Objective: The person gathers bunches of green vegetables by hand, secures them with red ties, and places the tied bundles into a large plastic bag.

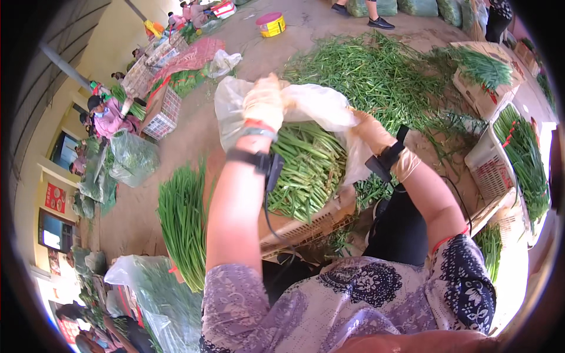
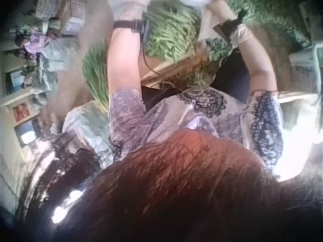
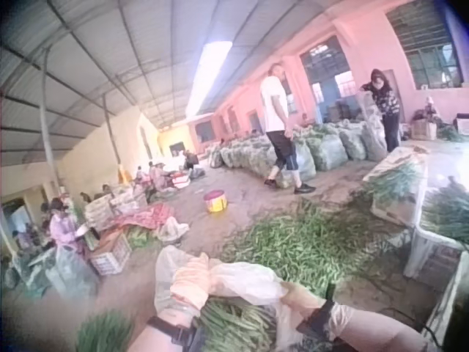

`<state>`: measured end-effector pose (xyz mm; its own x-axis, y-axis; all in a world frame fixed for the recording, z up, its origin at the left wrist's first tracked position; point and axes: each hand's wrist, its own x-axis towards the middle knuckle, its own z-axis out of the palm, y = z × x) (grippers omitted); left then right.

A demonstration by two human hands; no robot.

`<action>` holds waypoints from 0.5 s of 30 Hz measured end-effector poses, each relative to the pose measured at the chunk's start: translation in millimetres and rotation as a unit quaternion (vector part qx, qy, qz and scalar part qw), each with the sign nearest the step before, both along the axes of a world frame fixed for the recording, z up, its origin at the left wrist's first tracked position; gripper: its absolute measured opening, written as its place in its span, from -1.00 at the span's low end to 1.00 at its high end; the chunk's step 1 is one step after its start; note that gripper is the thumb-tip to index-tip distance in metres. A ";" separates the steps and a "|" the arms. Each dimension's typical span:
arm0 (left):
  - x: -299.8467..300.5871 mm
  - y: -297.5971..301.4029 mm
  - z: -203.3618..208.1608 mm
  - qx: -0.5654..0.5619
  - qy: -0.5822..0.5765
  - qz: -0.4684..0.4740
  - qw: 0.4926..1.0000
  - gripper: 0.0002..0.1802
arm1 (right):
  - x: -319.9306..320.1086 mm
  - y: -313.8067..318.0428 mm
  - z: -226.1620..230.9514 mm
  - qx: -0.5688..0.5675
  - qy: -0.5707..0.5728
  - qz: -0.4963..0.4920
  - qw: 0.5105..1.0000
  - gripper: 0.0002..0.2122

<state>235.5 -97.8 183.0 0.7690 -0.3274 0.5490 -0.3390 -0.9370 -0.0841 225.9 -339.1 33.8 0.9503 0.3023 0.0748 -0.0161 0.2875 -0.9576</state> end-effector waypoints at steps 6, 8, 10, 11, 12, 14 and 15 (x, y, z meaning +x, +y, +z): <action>-55.0 -28.6 25.9 -0.305 0.531 -0.286 0.737 -0.72 | -21.7 -20.2 46.2 0.109 0.223 -0.042 0.968 -0.73; -35.5 -46.5 -19.6 -0.230 0.461 -0.355 0.780 -0.80 | -29.2 -36.1 48.3 -0.445 -0.322 0.037 0.835 -0.79; -18.3 -49.2 -51.6 -0.126 0.310 -0.344 0.877 -0.79 | -33.6 -28.5 58.2 -0.345 -0.330 0.001 0.879 -0.78; -24.1 -59.0 -57.7 -0.049 0.162 -0.291 0.942 -0.80 | -41.5 -29.3 83.3 -0.345 -0.306 0.042 0.886 -0.67; -32.8 -66.5 -58.8 -0.002 0.115 -0.283 0.952 -0.84 | -49.8 -33.8 96.2 -0.344 -0.278 0.080 0.893 -0.56; -46.4 -76.1 -63.9 0.120 0.142 -0.287 0.940 -0.80 | -38.7 -35.2 86.2 -0.331 -0.357 0.082 0.870 -0.66; -44.9 -81.3 -70.8 0.118 0.142 -0.292 0.938 -0.80 | -34.2 -23.6 76.1 -0.116 -0.109 0.087 0.983 -0.71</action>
